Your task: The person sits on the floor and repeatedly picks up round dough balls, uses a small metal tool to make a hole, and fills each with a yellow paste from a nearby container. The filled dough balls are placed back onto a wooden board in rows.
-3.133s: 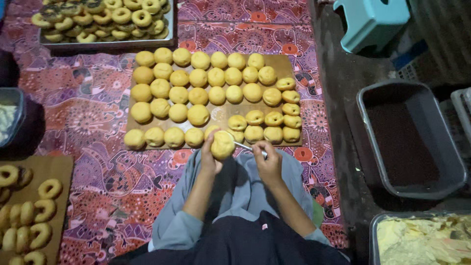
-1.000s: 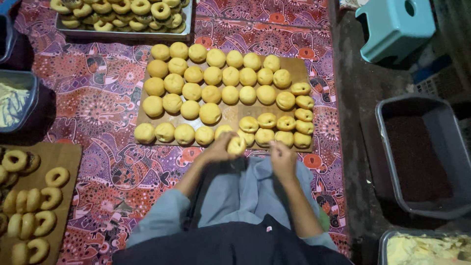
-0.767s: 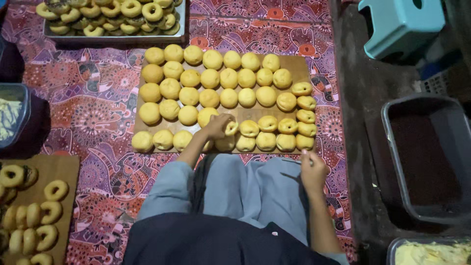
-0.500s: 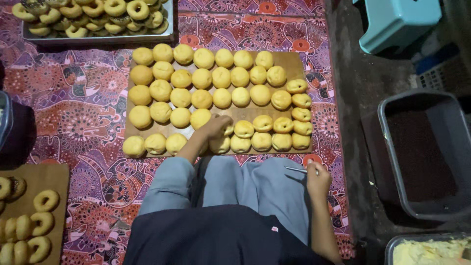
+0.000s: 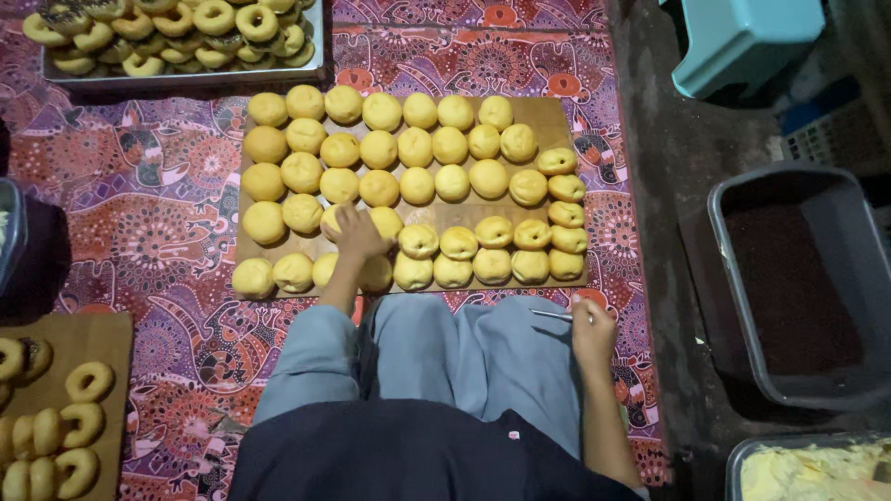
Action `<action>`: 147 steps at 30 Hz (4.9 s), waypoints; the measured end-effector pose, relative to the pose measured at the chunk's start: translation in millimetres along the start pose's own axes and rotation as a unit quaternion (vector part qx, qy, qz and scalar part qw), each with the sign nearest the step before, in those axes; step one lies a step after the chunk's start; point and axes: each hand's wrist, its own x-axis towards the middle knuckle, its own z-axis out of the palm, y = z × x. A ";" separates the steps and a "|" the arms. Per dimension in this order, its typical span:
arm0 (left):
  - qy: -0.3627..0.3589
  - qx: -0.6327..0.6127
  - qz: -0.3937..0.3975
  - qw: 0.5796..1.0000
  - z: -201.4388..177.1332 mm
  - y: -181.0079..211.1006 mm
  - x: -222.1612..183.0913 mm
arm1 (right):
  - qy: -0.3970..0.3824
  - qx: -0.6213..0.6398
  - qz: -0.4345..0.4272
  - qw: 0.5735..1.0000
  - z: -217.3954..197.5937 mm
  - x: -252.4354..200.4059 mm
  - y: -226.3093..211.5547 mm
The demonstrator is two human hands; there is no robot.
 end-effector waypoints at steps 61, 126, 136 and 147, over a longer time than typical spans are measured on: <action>-0.216 -0.795 -0.040 0.566 -174.6 143.6 -317.8 | -0.253 0.100 -0.215 0.938 -5.0 -124.4 -97.2; -0.221 -0.282 0.241 0.902 -1.9 -55.4 -12.8 | -0.001 -0.038 -0.090 0.995 34.0 -14.8 -39.4; -0.067 -0.392 0.173 0.901 15.9 -58.7 -45.6 | -0.048 0.002 -0.082 0.995 54.6 -22.1 -42.6; 0.028 -0.119 -0.291 0.949 -27.5 -59.0 0.2 | -0.044 -0.010 -0.084 0.995 57.5 -29.0 -42.5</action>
